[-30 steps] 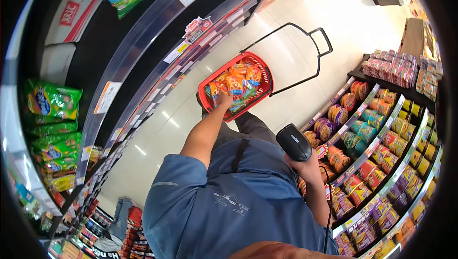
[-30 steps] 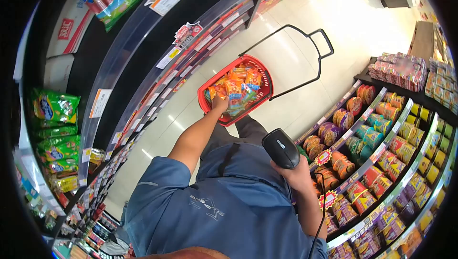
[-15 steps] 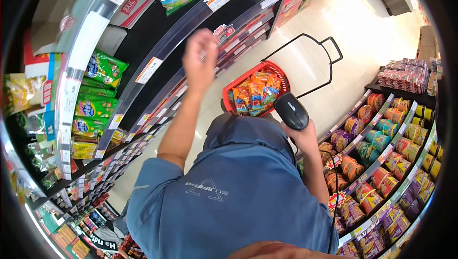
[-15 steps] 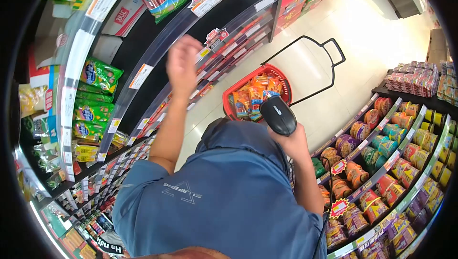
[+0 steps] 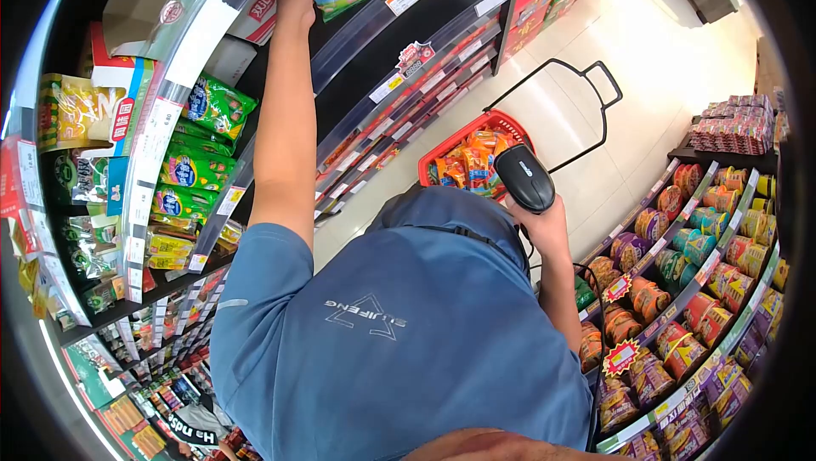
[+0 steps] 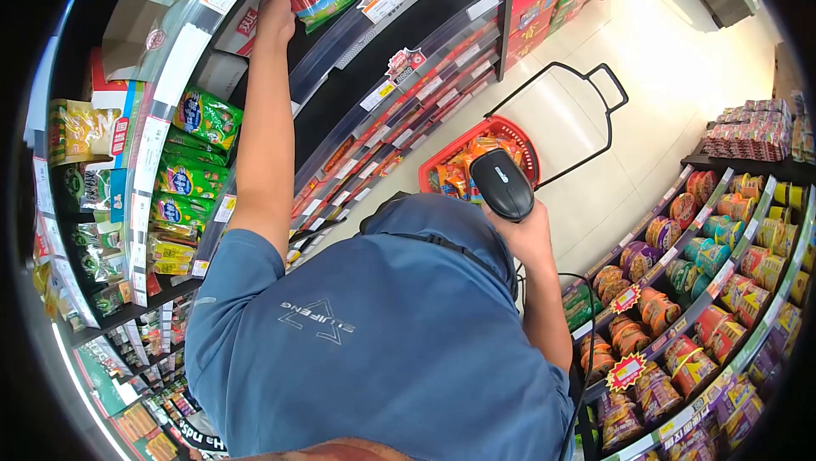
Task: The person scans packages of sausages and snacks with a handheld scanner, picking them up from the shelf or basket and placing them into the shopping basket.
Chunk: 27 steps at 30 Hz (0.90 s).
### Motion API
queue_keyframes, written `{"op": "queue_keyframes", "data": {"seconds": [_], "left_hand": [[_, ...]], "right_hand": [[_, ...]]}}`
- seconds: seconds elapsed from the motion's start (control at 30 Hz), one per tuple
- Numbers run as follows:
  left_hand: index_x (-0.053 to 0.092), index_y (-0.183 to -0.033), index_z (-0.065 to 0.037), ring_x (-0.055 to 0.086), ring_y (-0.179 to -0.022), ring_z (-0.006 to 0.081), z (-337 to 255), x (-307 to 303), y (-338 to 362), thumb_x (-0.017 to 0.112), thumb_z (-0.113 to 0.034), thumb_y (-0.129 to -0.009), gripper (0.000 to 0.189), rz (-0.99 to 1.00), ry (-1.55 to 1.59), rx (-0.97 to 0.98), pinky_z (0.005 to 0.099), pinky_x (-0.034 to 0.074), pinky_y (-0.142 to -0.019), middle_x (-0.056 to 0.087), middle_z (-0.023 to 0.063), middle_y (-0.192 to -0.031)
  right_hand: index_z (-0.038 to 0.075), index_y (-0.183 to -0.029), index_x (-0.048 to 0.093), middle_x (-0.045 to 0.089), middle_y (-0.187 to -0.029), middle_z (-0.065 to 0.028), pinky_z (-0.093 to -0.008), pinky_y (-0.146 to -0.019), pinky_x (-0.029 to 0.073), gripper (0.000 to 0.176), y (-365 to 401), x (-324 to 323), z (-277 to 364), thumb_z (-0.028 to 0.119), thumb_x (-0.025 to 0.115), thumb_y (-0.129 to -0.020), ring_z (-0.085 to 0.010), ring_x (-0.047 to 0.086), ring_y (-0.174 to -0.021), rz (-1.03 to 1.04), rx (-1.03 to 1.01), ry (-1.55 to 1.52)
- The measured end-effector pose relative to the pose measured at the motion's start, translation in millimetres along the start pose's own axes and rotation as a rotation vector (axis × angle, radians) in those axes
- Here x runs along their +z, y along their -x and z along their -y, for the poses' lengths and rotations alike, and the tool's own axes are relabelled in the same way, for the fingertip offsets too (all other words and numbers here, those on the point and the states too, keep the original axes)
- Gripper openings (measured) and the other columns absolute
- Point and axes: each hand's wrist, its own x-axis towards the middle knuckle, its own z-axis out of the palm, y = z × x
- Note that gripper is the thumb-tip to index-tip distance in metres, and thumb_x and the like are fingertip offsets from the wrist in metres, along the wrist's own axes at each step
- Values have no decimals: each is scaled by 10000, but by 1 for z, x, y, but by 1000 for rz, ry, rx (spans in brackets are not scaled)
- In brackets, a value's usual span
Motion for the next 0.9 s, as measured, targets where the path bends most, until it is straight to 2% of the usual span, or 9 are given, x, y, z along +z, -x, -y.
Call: {"op": "queue_keyframes", "data": {"seconds": [0.17,0.23,0.27,0.4,0.47,0.57,0.63,0.7,0.9], "left_hand": [[511,-1260,40,629,-1073,192,5,4,-4,704,-162,-899,456,30,59,62,348,497,-952,619,121,-1207],[558,-1169,42,646,-995,209,-11,20,20,692,-124,-900,343,-156,125,160,372,523,-890,629,112,-1169],[538,-1218,38,630,-1054,211,-30,30,36,693,-65,-887,381,-265,100,146,403,546,-895,624,113,-1191],[513,-1273,12,631,-1075,258,-37,4,35,591,-132,-963,351,-253,223,182,423,513,-947,602,144,-1239],[510,-1284,3,624,-1099,277,-52,-2,62,476,-150,-1016,310,-179,301,65,458,496,-967,587,144,-1272],[535,-1252,-3,637,-1033,291,-65,16,126,472,-242,-1017,340,-162,522,-74,447,520,-893,620,150,-1195],[570,-1165,-16,641,-872,266,-48,15,158,509,-309,-993,345,-100,761,-248,390,530,-769,645,131,-1009],[574,-1054,-24,583,-706,208,-13,7,185,554,-367,-959,357,350,868,-344,330,491,-655,585,84,-807],[541,-1012,-44,526,-636,168,54,43,252,588,-359,-934,328,711,1185,-530,302,444,-608,514,47,-729]], "right_hand": [[-17,-1018,677,711,-912,-58,-278,-776,501,264,8,1,4,69,758,-782,-99,629,-831,-40,30,26],[-17,-1018,676,708,-902,-58,-278,-762,501,265,10,2,-2,76,757,-784,-98,624,-813,-25,-31,41],[-17,-1018,676,708,-902,-58,-278,-762,501,265,10,2,-3,76,757,-784,-98,624,-813,-36,-32,46],[-19,-1027,673,706,-876,-57,-277,-745,502,289,10,5,-1,97,764,-779,-96,620,-793,-3,0,84],[-19,-1032,671,707,-869,-57,-277,-742,502,299,9,8,4,104,767,-776,-96,620,-788,2,19,104],[-18,-1046,668,707,-867,-53,-277,-747,504,313,6,11,14,105,767,-776,-96,621,-790,24,-15,103],[-17,-1064,663,708,-903,-51,-277,-776,503,321,4,13,20,99,763,-783,-94,622,-824,51,25,140],[-16,-1069,661,706,-920,-50,-276,-786,500,321,1,17,27,96,762,-786,-92,619,-837,59,-15,112],[-13,-1074,657,700,-951,-44,-268,-799,489,320,0,26,44,84,762,-788,-88,608,-860,128,-45,116]]}}
